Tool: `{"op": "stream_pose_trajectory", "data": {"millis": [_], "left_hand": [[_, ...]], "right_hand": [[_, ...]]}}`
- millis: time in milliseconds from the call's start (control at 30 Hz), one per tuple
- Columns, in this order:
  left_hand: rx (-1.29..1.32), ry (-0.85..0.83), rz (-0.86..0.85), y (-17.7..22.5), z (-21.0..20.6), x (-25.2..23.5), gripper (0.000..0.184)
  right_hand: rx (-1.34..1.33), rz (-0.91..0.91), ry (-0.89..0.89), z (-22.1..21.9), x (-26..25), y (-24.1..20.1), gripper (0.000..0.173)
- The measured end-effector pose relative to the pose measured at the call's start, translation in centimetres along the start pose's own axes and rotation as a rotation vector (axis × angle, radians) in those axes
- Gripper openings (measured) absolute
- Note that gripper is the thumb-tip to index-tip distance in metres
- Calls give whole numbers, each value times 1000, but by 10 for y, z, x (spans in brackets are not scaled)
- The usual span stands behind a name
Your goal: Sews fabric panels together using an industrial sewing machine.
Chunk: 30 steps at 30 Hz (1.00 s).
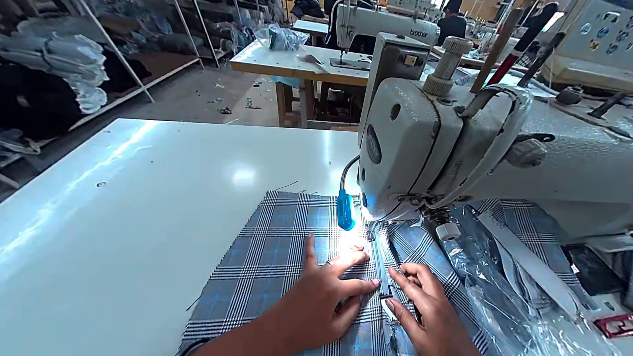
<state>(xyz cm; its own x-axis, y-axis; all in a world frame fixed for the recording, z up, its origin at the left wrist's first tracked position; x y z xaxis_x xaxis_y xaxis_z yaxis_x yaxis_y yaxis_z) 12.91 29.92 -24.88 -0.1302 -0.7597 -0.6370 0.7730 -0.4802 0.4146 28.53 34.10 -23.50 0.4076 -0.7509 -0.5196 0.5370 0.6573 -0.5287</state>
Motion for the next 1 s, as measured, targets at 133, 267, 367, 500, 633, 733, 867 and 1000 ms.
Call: {"op": "stream_pose_trajectory", "data": {"millis": [133,267,367,500,633,733,867,1000], "left_hand": [[-13,7,0,-10,-2,-8,34],[-20,-12,0,-22,-4,-16,36],[-12,-17,-9,-34,-6,-23,35],[-20,-21,-25,-46,-8,-31,36],[31,-68,-47,-47,-7,-33,37],[66,-68,-122,-42,-7,-31,36],[82,-69,-114,-45,-7,-34,37],[105,-78,-86,-50,-5,-39,37]], "right_hand": [[-33,-33,-31,-5,-13,8,41],[-62,-101,-99,-9,-26,14,39],[-68,-195,-168,-13,-38,20,39],[-64,-232,-163,-21,-53,25,36],[-96,-256,-110,-24,-59,28,32],[-109,-243,-73,-25,-58,33,30],[-121,-266,-60,-26,-61,36,28],[-133,-283,-62,-29,-66,38,26]]}}
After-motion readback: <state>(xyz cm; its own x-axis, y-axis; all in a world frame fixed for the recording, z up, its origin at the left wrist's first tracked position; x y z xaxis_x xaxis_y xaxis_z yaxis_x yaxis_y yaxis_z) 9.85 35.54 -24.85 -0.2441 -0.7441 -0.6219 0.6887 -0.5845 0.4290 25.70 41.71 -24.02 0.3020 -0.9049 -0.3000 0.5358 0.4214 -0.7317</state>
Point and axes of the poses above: each hand's wrist, its own x-axis away from the middle knuckle, its own z-axis out of the back of the hand, y = z × x, the point moved 7 cm from there along -x, towards the middle knuckle, and after that the axes turned 13 degrees about y, right-handed, at the moved point
